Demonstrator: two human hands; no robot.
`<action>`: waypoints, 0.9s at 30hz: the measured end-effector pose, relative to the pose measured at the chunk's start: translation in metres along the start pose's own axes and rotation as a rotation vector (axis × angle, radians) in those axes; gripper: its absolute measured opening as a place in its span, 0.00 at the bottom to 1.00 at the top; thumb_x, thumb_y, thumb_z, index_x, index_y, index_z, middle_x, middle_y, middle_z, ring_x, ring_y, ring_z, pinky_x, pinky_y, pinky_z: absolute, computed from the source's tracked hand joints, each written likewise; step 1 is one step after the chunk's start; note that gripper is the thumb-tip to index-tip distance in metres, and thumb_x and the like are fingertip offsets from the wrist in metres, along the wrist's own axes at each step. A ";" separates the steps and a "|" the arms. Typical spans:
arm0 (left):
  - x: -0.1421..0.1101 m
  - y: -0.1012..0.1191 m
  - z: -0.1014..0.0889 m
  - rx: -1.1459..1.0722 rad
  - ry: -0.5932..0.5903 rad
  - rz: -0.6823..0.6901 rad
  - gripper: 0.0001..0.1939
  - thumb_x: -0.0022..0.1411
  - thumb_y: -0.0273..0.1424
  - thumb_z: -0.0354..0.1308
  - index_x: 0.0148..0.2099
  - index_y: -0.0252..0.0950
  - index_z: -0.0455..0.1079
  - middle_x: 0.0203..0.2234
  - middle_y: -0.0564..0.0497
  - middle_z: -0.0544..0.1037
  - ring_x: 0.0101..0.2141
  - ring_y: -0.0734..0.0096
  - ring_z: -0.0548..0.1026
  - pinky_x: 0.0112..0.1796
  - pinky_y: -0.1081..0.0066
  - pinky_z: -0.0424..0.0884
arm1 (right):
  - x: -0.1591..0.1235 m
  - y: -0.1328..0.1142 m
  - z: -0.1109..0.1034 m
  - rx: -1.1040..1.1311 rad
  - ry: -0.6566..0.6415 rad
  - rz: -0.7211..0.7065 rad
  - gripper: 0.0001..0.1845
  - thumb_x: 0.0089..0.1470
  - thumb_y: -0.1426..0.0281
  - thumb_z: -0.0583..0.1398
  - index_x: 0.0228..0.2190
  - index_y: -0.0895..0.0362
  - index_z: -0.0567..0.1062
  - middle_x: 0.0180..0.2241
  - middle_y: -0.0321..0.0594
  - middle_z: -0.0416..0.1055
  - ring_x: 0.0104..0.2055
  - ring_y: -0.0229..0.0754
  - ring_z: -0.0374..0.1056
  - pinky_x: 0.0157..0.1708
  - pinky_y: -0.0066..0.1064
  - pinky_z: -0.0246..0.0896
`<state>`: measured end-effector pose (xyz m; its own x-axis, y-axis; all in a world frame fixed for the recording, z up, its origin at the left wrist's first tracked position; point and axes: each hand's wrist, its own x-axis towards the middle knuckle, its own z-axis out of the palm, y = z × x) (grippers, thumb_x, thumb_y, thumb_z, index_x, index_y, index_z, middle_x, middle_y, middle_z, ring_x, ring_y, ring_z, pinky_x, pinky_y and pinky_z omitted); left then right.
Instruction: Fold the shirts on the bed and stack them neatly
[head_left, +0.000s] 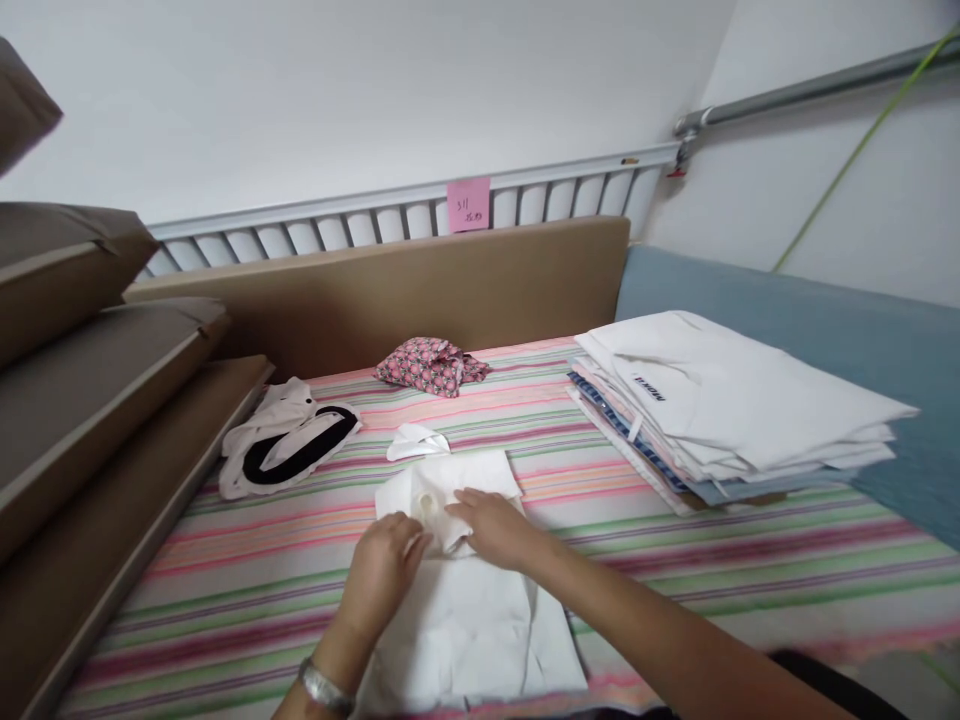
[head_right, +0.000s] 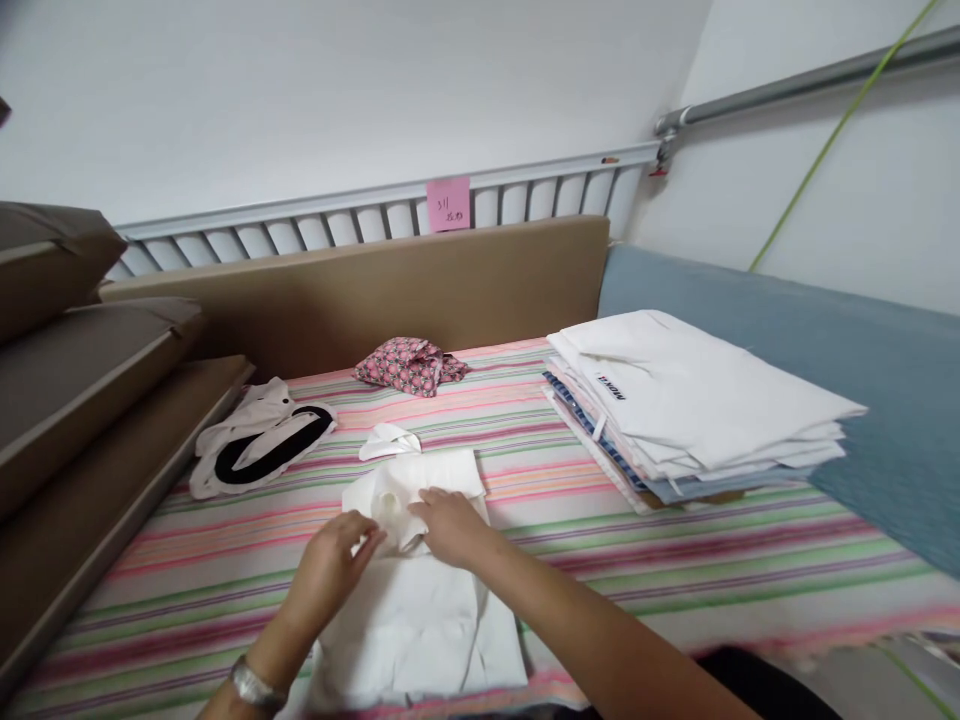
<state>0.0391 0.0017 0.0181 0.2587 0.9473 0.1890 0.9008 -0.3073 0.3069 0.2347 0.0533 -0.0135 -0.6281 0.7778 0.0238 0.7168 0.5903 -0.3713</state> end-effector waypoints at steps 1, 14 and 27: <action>0.006 -0.003 0.000 -0.006 0.043 -0.013 0.13 0.63 0.34 0.46 0.43 0.36 0.69 0.37 0.45 0.75 0.40 0.64 0.70 0.43 0.64 0.65 | -0.002 -0.002 0.000 0.001 0.001 0.002 0.26 0.50 0.71 0.56 0.53 0.52 0.67 0.57 0.47 0.61 0.59 0.52 0.55 0.54 0.45 0.52; 0.010 -0.013 0.016 0.133 -0.015 -0.118 0.15 0.58 0.21 0.46 0.35 0.38 0.74 0.35 0.46 0.76 0.39 0.62 0.70 0.41 0.61 0.64 | -0.012 0.003 -0.021 0.286 0.033 0.064 0.17 0.58 0.62 0.52 0.34 0.53 0.79 0.38 0.39 0.76 0.44 0.44 0.69 0.46 0.33 0.61; -0.007 -0.033 0.059 -0.064 0.016 -0.121 0.28 0.58 0.18 0.42 0.59 0.40 0.59 0.42 0.47 0.76 0.41 0.67 0.73 0.42 0.67 0.68 | 0.139 0.036 -0.015 0.076 0.132 0.420 0.43 0.39 0.67 0.66 0.57 0.58 0.61 0.57 0.52 0.60 0.59 0.51 0.55 0.55 0.38 0.52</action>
<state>0.0283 0.0105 -0.0482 0.1440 0.9763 0.1616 0.9009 -0.1969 0.3869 0.1777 0.1863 -0.0096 -0.2393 0.9706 -0.0271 0.8740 0.2032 -0.4414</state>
